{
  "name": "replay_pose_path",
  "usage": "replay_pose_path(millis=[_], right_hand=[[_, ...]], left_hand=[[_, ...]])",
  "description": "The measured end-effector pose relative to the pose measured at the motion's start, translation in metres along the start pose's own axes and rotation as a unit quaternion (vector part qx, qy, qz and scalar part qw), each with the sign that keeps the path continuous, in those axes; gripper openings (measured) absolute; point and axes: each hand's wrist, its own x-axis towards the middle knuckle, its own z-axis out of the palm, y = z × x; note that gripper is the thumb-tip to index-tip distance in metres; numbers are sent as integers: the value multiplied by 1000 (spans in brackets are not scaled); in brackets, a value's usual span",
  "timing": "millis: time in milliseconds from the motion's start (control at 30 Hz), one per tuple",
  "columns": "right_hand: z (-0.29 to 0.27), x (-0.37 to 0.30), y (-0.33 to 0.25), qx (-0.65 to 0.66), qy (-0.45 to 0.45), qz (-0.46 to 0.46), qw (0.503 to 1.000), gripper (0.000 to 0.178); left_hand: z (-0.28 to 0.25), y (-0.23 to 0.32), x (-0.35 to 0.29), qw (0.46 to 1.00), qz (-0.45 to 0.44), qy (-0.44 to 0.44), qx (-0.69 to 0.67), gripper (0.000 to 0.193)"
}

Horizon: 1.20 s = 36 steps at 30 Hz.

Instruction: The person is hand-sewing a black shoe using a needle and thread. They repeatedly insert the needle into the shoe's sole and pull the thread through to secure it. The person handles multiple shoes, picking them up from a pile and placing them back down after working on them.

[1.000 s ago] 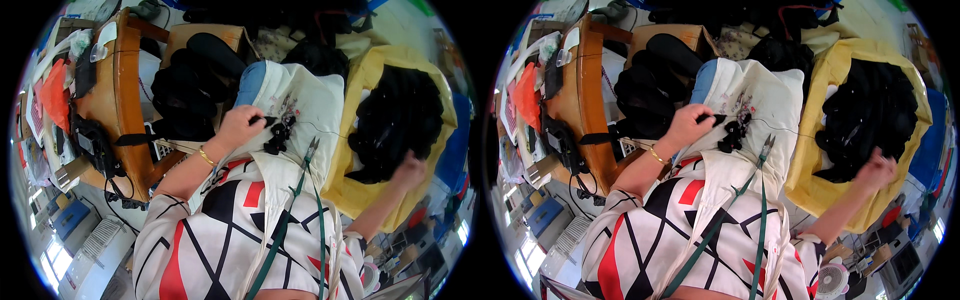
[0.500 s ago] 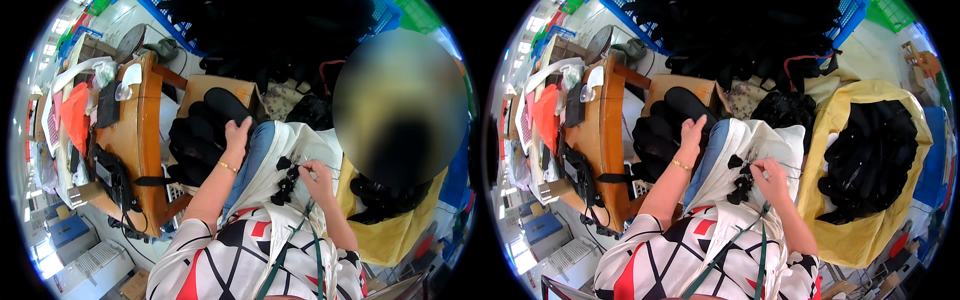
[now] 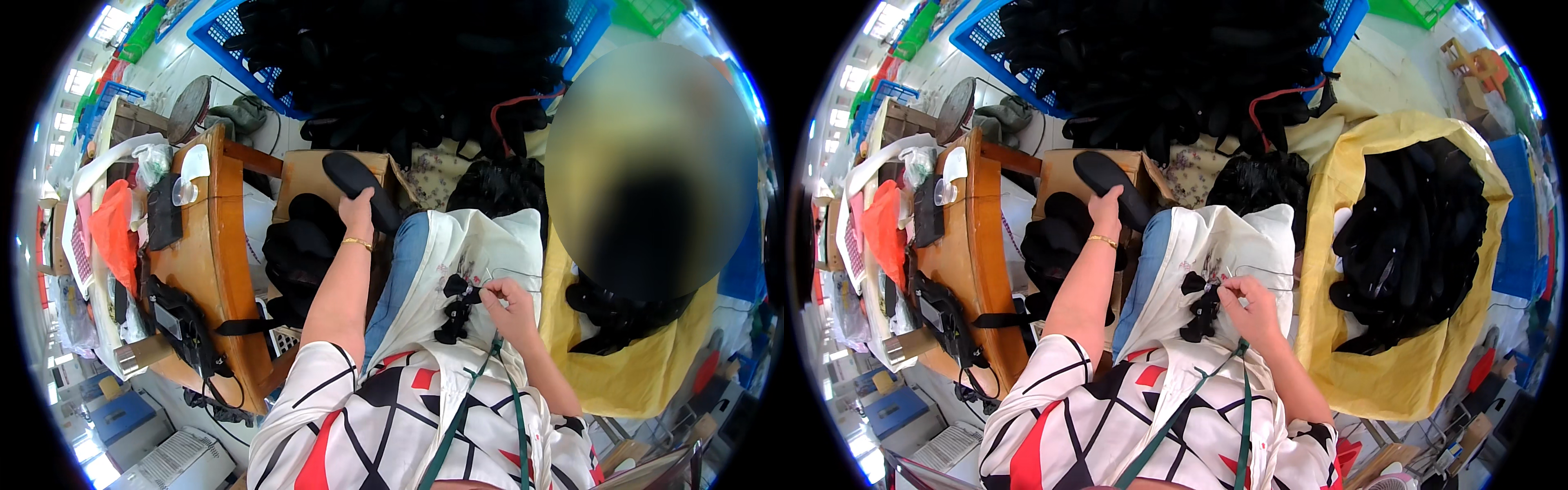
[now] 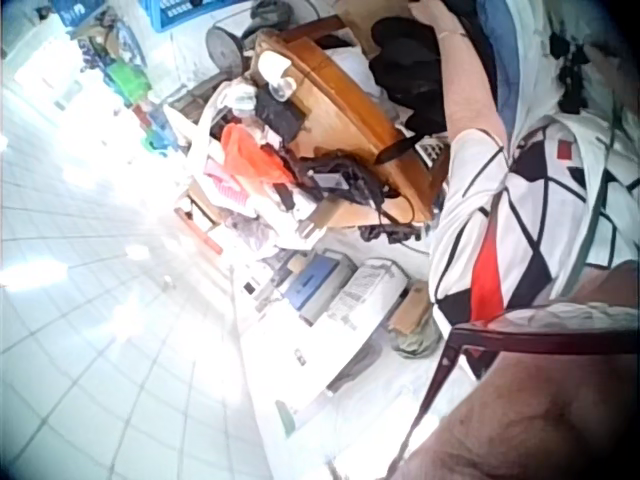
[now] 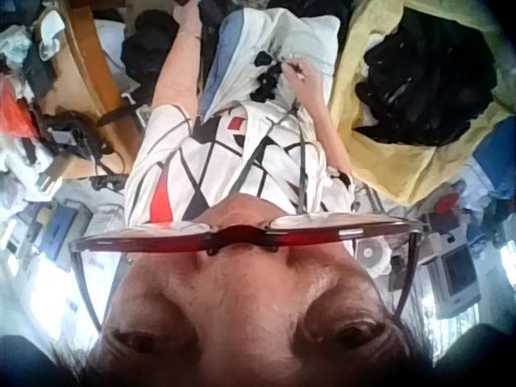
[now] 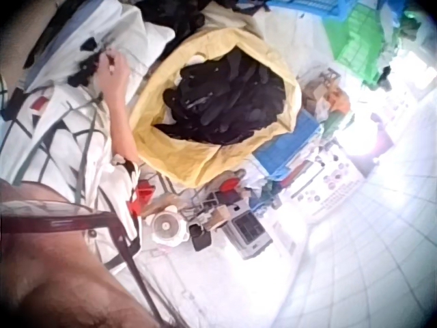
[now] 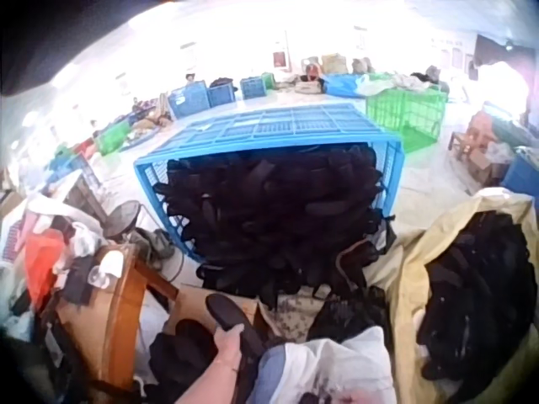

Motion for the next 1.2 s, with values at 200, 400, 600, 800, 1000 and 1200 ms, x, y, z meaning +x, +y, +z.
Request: replay_pose_path(millis=[200,400,600,800,1000,1200], right_hand=[[-6,-8,16,40,40,29,998,11],[-11,-13,27,168,69,115,977,12],[-1,-16,19,262,105,94,955,16],[21,-21,6,272,104,84,953,15],[53,-28,-6,-41,-46,-118,991,13],[36,-27,-11,24,-16,-13,1000,10]], left_hand=[[-8,108,-49,931,257,-195,171,47],[-90,162,-172,732,368,-349,454,45],[-114,136,-241,781,126,-467,394,57],[-97,110,-263,859,-243,-435,-116,66],[-81,98,-272,854,-262,-354,-276,28],[-68,116,-271,878,-357,-238,-211,10]])
